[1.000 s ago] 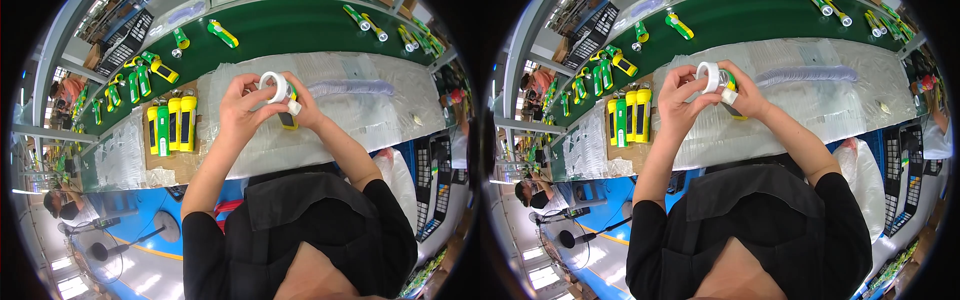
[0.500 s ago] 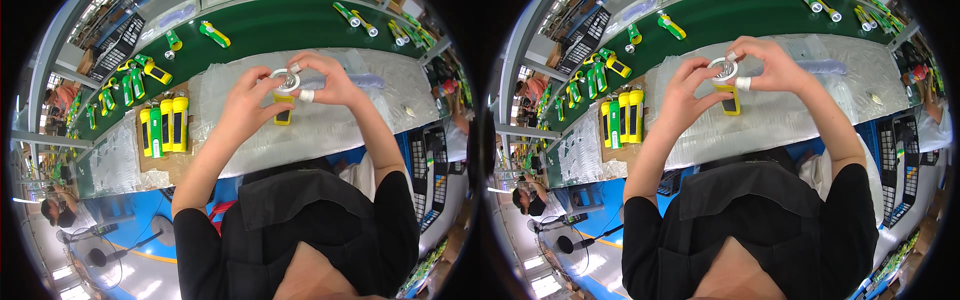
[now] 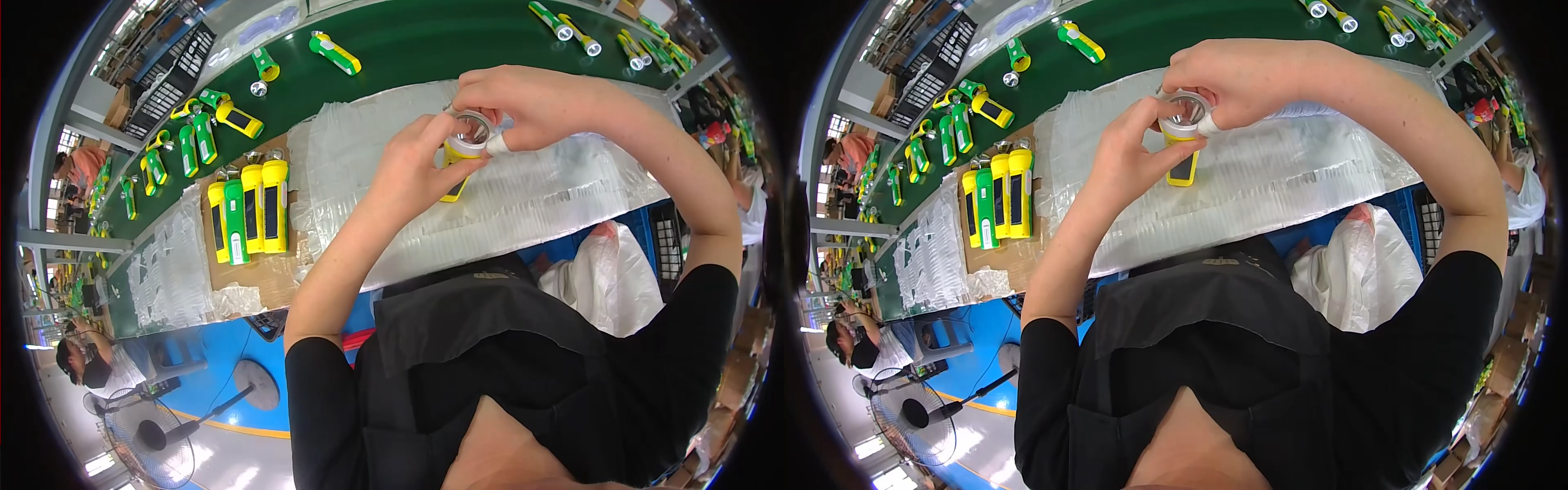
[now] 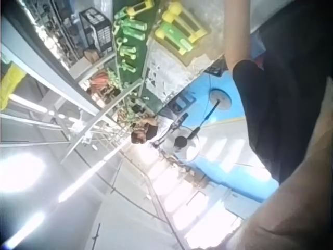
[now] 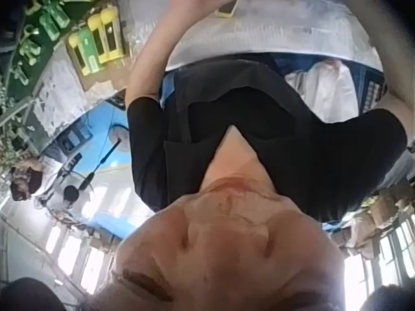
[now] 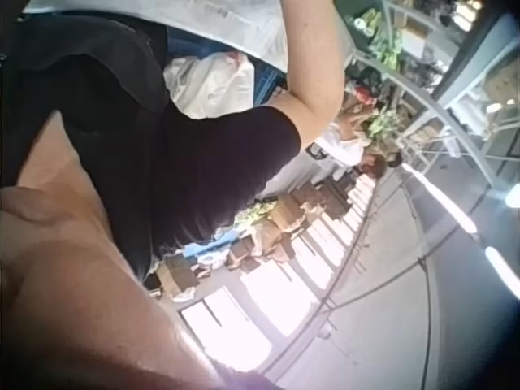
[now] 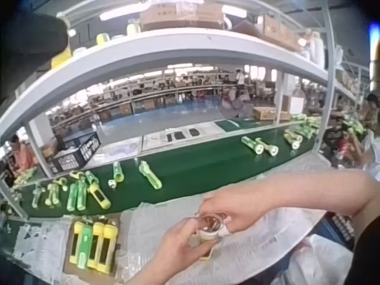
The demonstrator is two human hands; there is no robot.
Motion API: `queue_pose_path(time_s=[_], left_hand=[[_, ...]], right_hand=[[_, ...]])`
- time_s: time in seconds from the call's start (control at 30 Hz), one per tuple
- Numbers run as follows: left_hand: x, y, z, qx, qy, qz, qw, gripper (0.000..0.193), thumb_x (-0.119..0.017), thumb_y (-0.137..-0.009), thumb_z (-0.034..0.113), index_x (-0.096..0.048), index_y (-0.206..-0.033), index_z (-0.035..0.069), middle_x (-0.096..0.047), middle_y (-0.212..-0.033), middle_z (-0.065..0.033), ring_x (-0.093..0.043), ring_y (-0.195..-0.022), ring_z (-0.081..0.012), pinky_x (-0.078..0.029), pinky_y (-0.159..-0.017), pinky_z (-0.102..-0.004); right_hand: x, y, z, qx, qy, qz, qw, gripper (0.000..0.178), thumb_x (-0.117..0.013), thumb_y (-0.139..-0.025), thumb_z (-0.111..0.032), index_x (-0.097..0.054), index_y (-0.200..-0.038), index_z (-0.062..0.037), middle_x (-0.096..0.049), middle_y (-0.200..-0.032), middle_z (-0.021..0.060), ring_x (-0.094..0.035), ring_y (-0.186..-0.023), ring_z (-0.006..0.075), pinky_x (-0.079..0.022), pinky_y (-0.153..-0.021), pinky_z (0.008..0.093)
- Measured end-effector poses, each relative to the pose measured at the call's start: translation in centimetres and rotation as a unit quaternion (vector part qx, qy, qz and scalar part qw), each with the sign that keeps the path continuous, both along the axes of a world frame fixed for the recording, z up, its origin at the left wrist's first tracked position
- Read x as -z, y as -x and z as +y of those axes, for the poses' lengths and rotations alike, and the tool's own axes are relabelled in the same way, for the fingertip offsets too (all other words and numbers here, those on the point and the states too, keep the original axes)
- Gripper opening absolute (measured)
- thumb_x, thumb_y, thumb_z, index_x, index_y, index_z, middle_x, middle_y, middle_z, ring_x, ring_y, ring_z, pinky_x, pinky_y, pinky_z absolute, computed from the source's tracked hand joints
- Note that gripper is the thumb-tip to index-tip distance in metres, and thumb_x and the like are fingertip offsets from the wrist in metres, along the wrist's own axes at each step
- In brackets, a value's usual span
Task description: Assembling plastic flashlights by attaching heads and internal components at an assembly line.
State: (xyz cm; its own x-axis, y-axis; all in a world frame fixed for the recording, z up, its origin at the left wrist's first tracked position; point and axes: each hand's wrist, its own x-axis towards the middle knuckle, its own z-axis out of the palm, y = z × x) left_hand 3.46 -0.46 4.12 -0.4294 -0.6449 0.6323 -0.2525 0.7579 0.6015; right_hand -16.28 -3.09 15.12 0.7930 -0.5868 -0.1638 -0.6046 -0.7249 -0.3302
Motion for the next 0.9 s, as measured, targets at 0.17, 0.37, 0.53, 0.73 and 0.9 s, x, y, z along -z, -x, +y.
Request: queue_pose_path(time_s=[0.17,0.37,0.53,0.73,0.9], left_hand=[[0.1,0.1,-0.3,-0.008,0.013,-0.035,0.999,0.038,-0.085,-0.07,0.014,-0.061,-0.099,0.006,-0.069,-0.098,-0.008,-0.067,-0.088,-0.0259,-0.054,-0.071,-0.0348],[0.4,0.9,-0.1,-0.083,0.077,-0.054,0.992,0.039,-0.086,-0.069,0.018,-0.062,-0.098,0.01,-0.067,-0.09,-0.0065,-0.065,-0.077,-0.0246,-0.052,-0.063,-0.0349],[0.1,1.8,-0.7,-0.089,0.044,-0.02,0.995,0.036,-0.084,-0.069,0.02,-0.063,-0.097,0.013,-0.063,-0.081,-0.0075,-0.063,-0.072,-0.0267,-0.051,-0.061,-0.0372],[0.0,1.3,-0.4,-0.076,0.046,0.001,0.996,0.035,-0.084,-0.068,0.019,-0.063,-0.095,0.013,-0.06,-0.075,-0.0083,-0.062,-0.07,-0.0288,-0.051,-0.06,-0.0401],[0.3,1.5,0.2,-0.041,0.058,0.005,0.997,0.037,-0.084,-0.066,0.017,-0.062,-0.096,0.013,-0.059,-0.075,-0.0086,-0.061,-0.072,-0.0287,-0.05,-0.06,-0.0406]], right_hand=[[1.2,0.1,-0.4,0.063,-0.016,-0.043,0.997,0.026,-0.071,-0.069,-0.004,-0.058,-0.091,-0.0006,-0.059,-0.081,0.0115,-0.058,-0.071,0.0262,-0.047,-0.062,0.0362],[2.1,-0.7,0.7,0.196,0.024,-0.042,0.979,0.039,-0.077,-0.068,-0.028,-0.056,-0.082,0.0017,-0.058,-0.069,0.0153,-0.056,-0.063,0.0257,-0.043,-0.055,0.0362],[3.4,-1.0,0.6,0.267,0.098,-0.046,0.958,0.052,-0.072,-0.065,-0.041,-0.061,-0.082,0.0071,-0.061,-0.07,0.0174,-0.062,-0.064,0.0274,-0.048,-0.057,0.0369],[3.4,-1.3,1.2,0.259,0.123,-0.037,0.957,0.051,-0.072,-0.068,-0.043,-0.058,-0.087,0.0031,-0.061,-0.072,0.0161,-0.061,-0.065,0.0286,-0.047,-0.058,0.038],[3.1,-0.4,0.6,0.027,0.117,-0.091,0.989,0.037,-0.07,-0.074,-0.035,-0.054,-0.092,-0.0057,-0.061,-0.074,0.0097,-0.06,-0.063,0.0294,-0.045,-0.056,0.0401]])
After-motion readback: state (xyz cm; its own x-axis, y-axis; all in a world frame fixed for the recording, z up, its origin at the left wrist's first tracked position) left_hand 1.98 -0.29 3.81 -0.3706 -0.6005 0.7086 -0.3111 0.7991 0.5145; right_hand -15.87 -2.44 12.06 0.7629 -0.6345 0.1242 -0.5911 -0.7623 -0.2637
